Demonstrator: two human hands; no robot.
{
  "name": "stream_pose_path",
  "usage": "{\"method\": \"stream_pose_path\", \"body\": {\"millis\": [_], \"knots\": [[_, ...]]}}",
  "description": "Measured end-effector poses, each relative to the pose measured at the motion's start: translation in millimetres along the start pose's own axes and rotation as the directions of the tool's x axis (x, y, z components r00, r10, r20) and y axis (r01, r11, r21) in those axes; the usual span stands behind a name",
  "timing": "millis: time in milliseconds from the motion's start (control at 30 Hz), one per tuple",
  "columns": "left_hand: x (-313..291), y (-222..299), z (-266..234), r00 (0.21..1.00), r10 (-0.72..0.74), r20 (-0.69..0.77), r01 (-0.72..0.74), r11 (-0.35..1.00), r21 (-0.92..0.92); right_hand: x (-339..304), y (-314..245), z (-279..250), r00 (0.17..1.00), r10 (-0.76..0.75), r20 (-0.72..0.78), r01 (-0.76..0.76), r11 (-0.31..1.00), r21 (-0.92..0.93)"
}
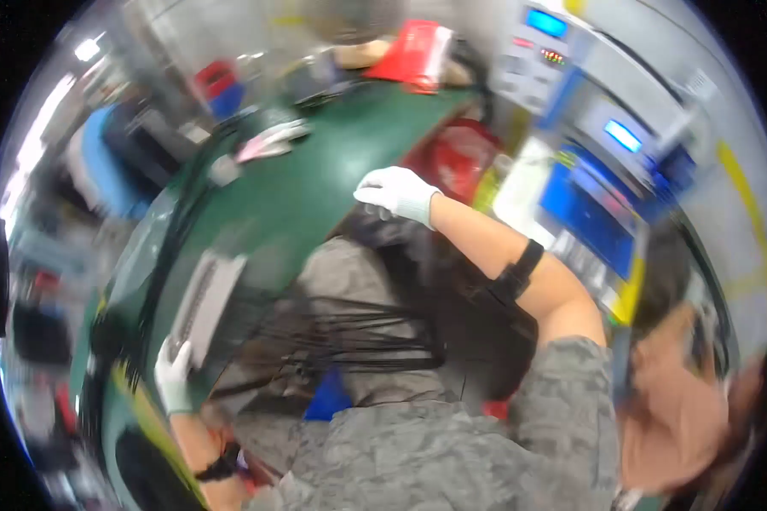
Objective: The person places a bundle of cables into a metal fixture, aligns the connectors by hand, and moves the fixture to a machine. They then remove the cables, set them aside, and repeat the process with a new bundle.
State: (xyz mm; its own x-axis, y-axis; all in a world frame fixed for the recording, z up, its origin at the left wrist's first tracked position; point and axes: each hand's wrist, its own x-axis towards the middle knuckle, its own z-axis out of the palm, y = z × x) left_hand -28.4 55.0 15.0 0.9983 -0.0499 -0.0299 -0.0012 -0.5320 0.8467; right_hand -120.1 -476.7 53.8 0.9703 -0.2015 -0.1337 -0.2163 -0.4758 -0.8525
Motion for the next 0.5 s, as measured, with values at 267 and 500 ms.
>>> {"method": "stream_pose_path", "body": {"millis": [267,500], "knots": [[-39,12,13,0.976,0.208,-0.071,-0.174,0.929,0.326,95,-96,158,0.878,0.11,0.465,-0.063,0.991,-0.115],[-60,4,24,0.919,0.371,-0.137,-0.262,0.83,0.492,122,-104,184,0.825,0.221,0.52,-0.067,0.952,-0.298]]}}
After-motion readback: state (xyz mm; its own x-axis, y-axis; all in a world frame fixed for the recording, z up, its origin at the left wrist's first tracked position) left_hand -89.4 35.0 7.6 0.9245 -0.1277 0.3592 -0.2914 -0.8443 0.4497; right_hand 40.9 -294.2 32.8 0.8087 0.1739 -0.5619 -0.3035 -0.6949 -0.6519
